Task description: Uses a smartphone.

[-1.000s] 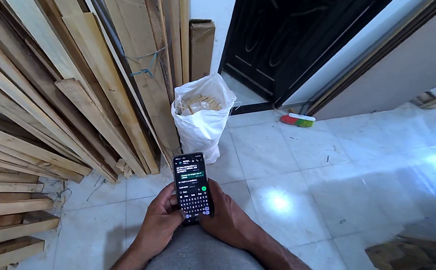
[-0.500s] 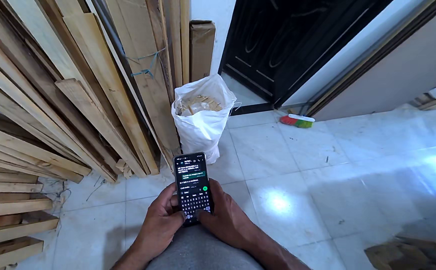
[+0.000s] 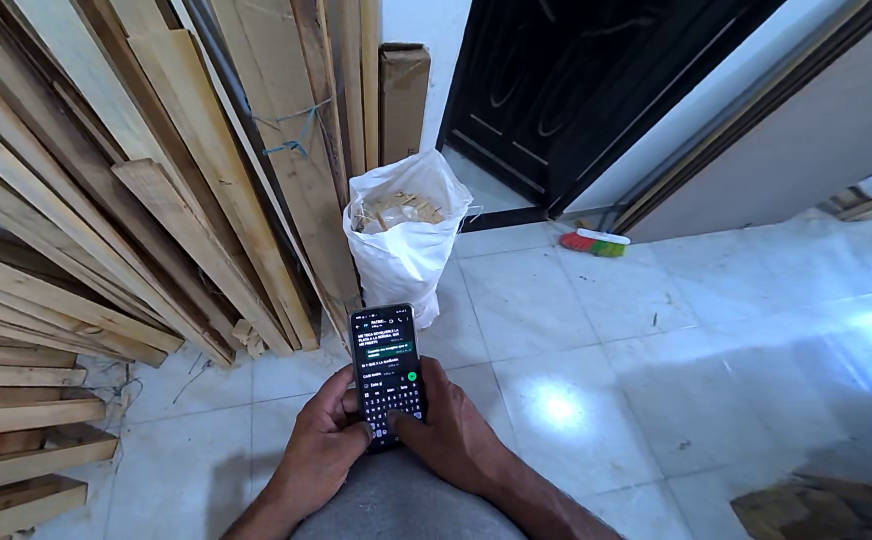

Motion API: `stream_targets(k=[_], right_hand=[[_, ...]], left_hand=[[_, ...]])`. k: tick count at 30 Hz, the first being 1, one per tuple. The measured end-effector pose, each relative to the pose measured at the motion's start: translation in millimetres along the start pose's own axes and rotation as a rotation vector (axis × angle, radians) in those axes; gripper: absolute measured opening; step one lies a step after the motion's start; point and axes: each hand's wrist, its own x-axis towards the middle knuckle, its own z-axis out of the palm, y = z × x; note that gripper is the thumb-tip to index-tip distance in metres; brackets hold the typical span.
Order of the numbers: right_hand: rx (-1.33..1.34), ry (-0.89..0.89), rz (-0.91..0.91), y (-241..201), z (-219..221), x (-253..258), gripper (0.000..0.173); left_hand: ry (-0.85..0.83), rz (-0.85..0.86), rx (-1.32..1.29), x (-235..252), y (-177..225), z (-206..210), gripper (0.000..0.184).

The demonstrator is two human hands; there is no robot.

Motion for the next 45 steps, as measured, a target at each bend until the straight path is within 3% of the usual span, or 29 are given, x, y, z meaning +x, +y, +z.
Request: stream_targets(k=[11,18,29,39,45], right_hand=[[-0.039,0.043,0.066,-5.0,1.1,1.4,0.06],[-0.005,-0.005,-0.043,2.2,1.2,-0.3,0.062],[-0.11,-0.069,-0.001,-2.6,-3.5,-1.8,0.075],[-0.073,-0.047,0.019,-1.4,-1.4,-0.4,0.069],[0.011,-0.039,-0.071,7.6,-0.7,-0.6,0.061]], left_hand=[[-0.004,-0.006,0.028,0.6,1.2,1.5,0.061],[0.108,-0.079,0.056,2.3,0.0,2.5,0.052],[0.041,-0.016,0.027,0.5,-2.3,0.1,0.061],[0.024,-0.01,-0.001,0.9,-4.3,-0.7,0.062],[0.035,-0.019,0.022,1.0,-3.3,-0.6,0.06]])
